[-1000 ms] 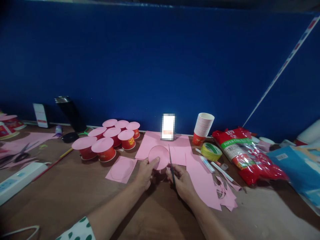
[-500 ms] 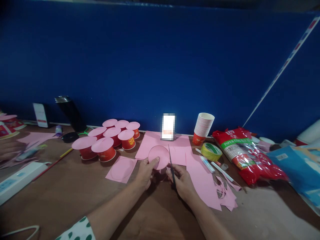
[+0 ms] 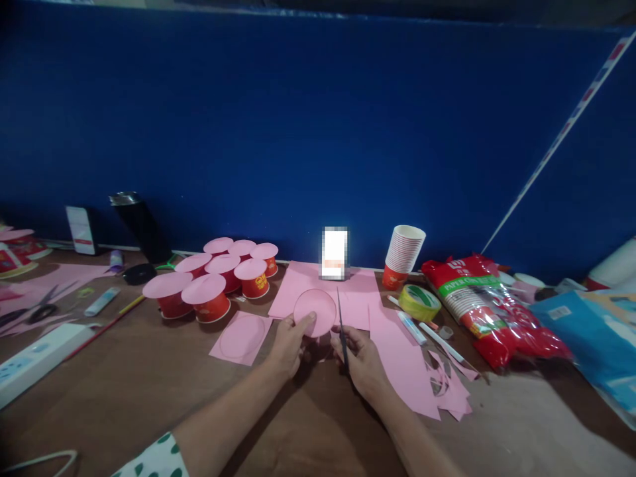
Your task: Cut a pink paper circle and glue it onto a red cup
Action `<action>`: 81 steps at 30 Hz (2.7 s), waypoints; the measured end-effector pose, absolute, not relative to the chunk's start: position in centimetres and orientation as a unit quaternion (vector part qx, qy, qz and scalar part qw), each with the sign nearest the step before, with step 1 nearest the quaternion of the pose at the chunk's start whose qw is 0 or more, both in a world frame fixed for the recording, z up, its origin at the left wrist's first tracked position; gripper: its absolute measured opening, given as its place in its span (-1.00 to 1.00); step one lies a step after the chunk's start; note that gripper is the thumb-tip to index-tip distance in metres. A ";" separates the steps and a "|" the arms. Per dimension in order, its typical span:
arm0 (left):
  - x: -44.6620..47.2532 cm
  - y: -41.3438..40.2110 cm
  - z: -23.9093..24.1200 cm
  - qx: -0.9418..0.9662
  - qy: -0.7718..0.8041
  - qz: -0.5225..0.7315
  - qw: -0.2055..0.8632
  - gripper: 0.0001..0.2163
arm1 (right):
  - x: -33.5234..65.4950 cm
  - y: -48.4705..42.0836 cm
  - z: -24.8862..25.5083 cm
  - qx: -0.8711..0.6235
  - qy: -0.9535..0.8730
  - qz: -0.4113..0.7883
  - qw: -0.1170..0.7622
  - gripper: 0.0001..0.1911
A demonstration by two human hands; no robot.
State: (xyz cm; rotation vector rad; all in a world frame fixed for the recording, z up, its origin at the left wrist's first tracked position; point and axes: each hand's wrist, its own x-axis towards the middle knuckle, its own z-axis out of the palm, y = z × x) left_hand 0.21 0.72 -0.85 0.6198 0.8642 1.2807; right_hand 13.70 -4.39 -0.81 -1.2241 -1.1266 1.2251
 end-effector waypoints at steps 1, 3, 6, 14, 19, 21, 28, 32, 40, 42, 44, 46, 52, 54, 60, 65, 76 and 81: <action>0.2 0.7 -0.8 0.273 0.383 0.570 0.674 -0.65 | 13.7 -4.4 -0.9 -0.505 -0.469 0.511 0.514 -0.49; 0.3 0.7 -0.8 0.266 0.379 0.568 0.680 -0.65 | 13.8 -4.3 -1.0 -0.500 -0.472 0.511 0.516 -0.50; 0.3 0.7 -0.7 0.257 0.381 0.562 0.688 -0.64 | 13.8 -4.3 -1.1 -0.503 -0.480 0.505 0.511 -0.48; 0.3 0.6 -0.4 0.254 0.380 0.558 0.692 -0.65 | 13.8 -4.4 -1.0 -0.514 -0.488 0.496 0.501 -0.47; 0.3 0.5 -0.1 0.244 0.380 0.556 0.698 -0.65 | 13.8 -4.5 -0.9 -0.510 -0.492 0.496 0.501 -0.47; 0.3 0.5 -0.1 0.240 0.376 0.558 0.700 -0.64 | 13.8 -4.5 -0.9 -0.511 -0.499 0.491 0.499 -0.48; 0.3 0.6 -0.2 0.257 0.387 0.556 0.689 -0.60 | 13.8 -4.4 -0.9 -0.511 -0.499 0.489 0.500 -0.52; 0.2 0.6 -0.3 0.269 0.382 0.557 0.686 -0.59 | 13.7 -4.4 -0.8 -0.506 -0.486 0.499 0.509 -0.50; 0.2 0.8 -1.1 0.299 0.380 0.561 0.672 -0.59 | 13.7 -4.4 -0.9 -0.509 -0.492 0.495 0.504 -0.50; 0.2 0.7 -1.0 0.294 0.384 0.558 0.674 -0.59 | 13.8 -4.4 -1.0 -0.507 -0.496 0.493 0.504 -0.50; 0.2 0.6 -0.8 0.290 0.389 0.554 0.677 -0.58 | 13.8 -4.3 -1.2 -0.505 -0.494 0.494 0.507 -0.49; 0.2 0.6 -0.7 0.288 0.387 0.554 0.678 -0.59 | 13.8 -4.3 -1.2 -0.504 -0.488 0.495 0.512 -0.49; 0.2 0.5 -0.4 0.268 0.392 0.557 0.681 -0.62 | 13.7 -4.4 -1.2 -0.505 -0.485 0.493 0.516 -0.50; 0.2 0.5 -0.3 0.267 0.384 0.560 0.684 -0.61 | 13.7 -4.5 -1.0 -0.510 -0.487 0.488 0.515 -0.49; 0.2 0.5 -0.3 0.264 0.385 0.561 0.684 -0.63 | 13.6 -4.4 -0.9 -0.506 -0.491 0.487 0.515 -0.52; 0.3 0.4 -0.3 0.251 0.385 0.556 0.692 -0.69 | 13.7 -4.4 -1.1 -0.500 -0.487 0.499 0.515 -0.52; 0.2 0.7 -0.8 0.289 0.391 0.544 0.684 -0.67 | 13.5 -4.5 -0.8 -0.504 -0.481 0.498 0.517 -0.53; 0.3 0.7 -0.9 0.290 0.381 0.546 0.688 -0.67 | 13.6 -4.4 -0.8 -0.502 -0.482 0.503 0.513 -0.51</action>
